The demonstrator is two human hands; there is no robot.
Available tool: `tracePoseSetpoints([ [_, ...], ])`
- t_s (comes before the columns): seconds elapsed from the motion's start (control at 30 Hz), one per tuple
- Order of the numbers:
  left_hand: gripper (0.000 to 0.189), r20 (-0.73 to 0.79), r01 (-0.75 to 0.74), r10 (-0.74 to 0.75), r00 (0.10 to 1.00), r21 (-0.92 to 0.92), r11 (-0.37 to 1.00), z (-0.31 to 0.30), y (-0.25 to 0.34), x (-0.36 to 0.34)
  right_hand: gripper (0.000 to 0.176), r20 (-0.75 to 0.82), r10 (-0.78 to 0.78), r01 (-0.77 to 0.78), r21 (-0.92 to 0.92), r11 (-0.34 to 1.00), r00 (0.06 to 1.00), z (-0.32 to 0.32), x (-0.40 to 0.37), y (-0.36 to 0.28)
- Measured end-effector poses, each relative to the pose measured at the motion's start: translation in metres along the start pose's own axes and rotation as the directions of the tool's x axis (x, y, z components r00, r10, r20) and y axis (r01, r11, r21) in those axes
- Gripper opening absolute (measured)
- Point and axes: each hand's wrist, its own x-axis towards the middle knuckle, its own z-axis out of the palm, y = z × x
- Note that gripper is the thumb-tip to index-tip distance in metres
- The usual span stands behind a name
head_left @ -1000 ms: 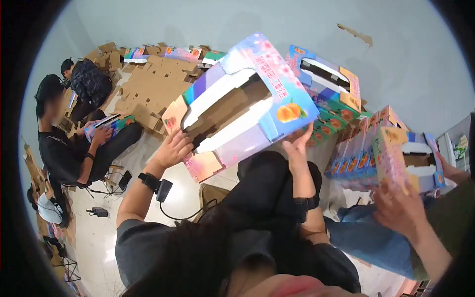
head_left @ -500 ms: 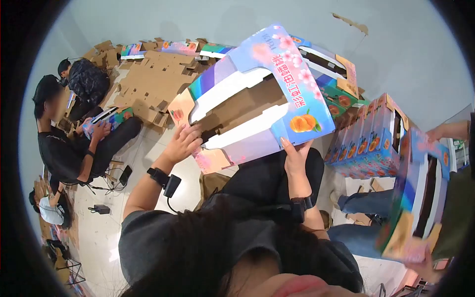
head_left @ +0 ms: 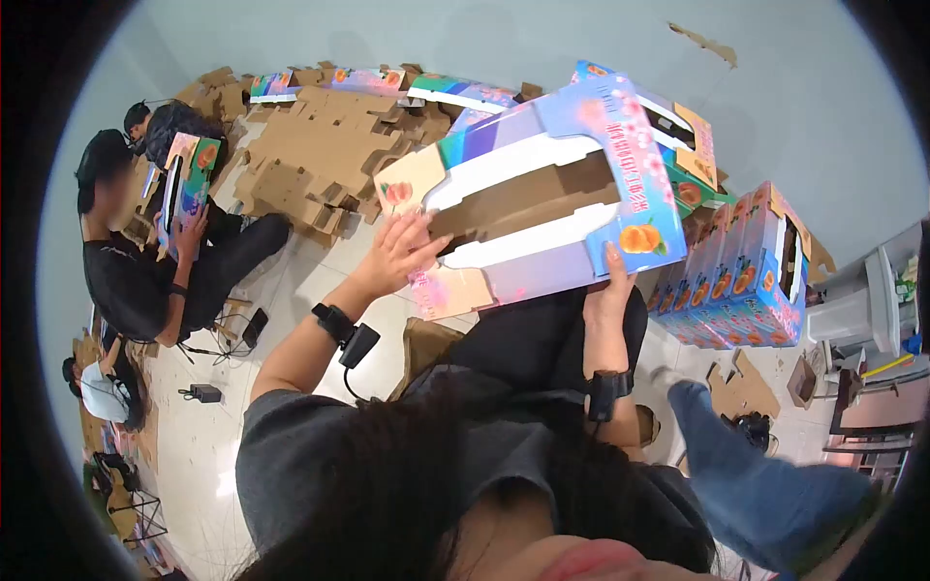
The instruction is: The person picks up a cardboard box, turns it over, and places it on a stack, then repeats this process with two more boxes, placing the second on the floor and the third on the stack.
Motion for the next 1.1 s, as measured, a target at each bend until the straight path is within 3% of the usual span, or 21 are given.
tracePoseSetpoints([
  [0.1, 0.056, -0.097, 0.215, -0.222, 0.970, -0.075, 0.974, 0.007, -0.005, 0.001, 0.061, 0.040, -0.018, 0.018, -0.008, 1.000, 0.999, -0.028, 0.019, 0.004],
  [0.13, 0.060, -0.169, 0.342, -0.340, 0.925, -0.018, 0.940, 0.003, -0.006, 0.005, 0.057, 0.019, -0.029, 0.029, -0.003, 1.000, 0.999, -0.030, 0.019, 0.002],
  [0.23, 0.061, -0.299, 0.494, -0.597, 0.744, -0.354, 0.794, -0.020, -0.019, 0.024, 0.058, 0.026, 0.056, -0.058, 0.101, 0.993, 0.998, -0.038, 0.019, -0.007],
  [0.27, 0.055, -0.338, 0.517, -0.607, 0.719, -0.325, 0.792, -0.028, -0.023, 0.033, 0.060, 0.071, 0.055, -0.063, 0.125, 0.990, 0.996, -0.043, 0.023, -0.009],
  [0.3, 0.052, -0.210, 0.511, -0.720, 0.661, -0.576, 0.637, -0.032, -0.030, 0.036, 0.060, 0.052, 0.042, -0.049, 0.134, 0.990, 0.998, -0.039, 0.022, -0.014],
  [0.37, 0.047, 0.133, 0.421, -0.806, 0.577, -0.894, 0.154, -0.040, -0.041, 0.040, 0.062, 0.008, 0.024, -0.025, 0.148, 0.989, 1.000, -0.033, 0.017, -0.025],
  [0.4, 0.046, 0.253, 0.434, -0.763, 0.595, -0.900, 0.040, -0.054, -0.045, 0.049, 0.062, -0.014, 0.008, -0.006, 0.158, 0.987, 1.000, -0.035, 0.018, -0.029],
  [0.5, 0.046, 0.252, 0.332, -0.618, 0.745, -0.943, 0.016, -0.116, -0.021, 0.091, 0.064, 0.008, -0.068, 0.065, 0.209, 0.976, 0.998, -0.046, 0.022, -0.037],
  [0.53, 0.056, 0.235, 0.358, -0.623, 0.746, -0.931, 0.077, -0.121, -0.020, 0.096, 0.067, -0.047, -0.103, 0.110, 0.173, 0.979, 0.994, -0.044, 0.021, -0.043],
  [0.63, 0.073, 0.149, 0.344, -0.374, 0.916, -0.770, 0.538, -0.154, -0.009, 0.119, 0.066, 0.018, -0.198, 0.190, 0.214, 0.958, 0.980, -0.066, 0.026, -0.056],
  [0.73, 0.091, 0.191, 0.236, -0.138, 0.972, -0.752, 0.615, -0.141, 0.008, 0.135, 0.070, 0.073, -0.251, 0.219, 0.300, 0.929, 0.965, -0.081, 0.027, -0.075],
  [0.83, 0.095, 0.402, 0.428, -0.154, 0.903, -0.800, 0.421, -0.129, 0.014, 0.139, 0.066, 0.094, -0.300, 0.249, 0.358, 0.900, 0.949, -0.072, 0.017, -0.092],
  [0.87, 0.096, 0.472, 0.505, -0.192, 0.861, -0.839, 0.204, -0.131, 0.017, 0.141, 0.065, 0.099, -0.310, 0.257, 0.355, 0.899, 0.946, -0.078, 0.018, -0.092],
  [1.0, 0.096, 0.464, 0.510, -0.242, 0.852, -0.840, 0.187, -0.122, 0.023, 0.138, 0.066, 0.086, -0.323, 0.271, 0.371, 0.888, 0.942, -0.091, 0.020, -0.090],
  [1.1, 0.099, 0.483, 0.510, -0.270, 0.833, -0.859, 0.037, -0.115, 0.027, 0.135, 0.071, 0.050, -0.315, 0.279, 0.351, 0.894, 0.948, -0.092, 0.021, -0.087],
])
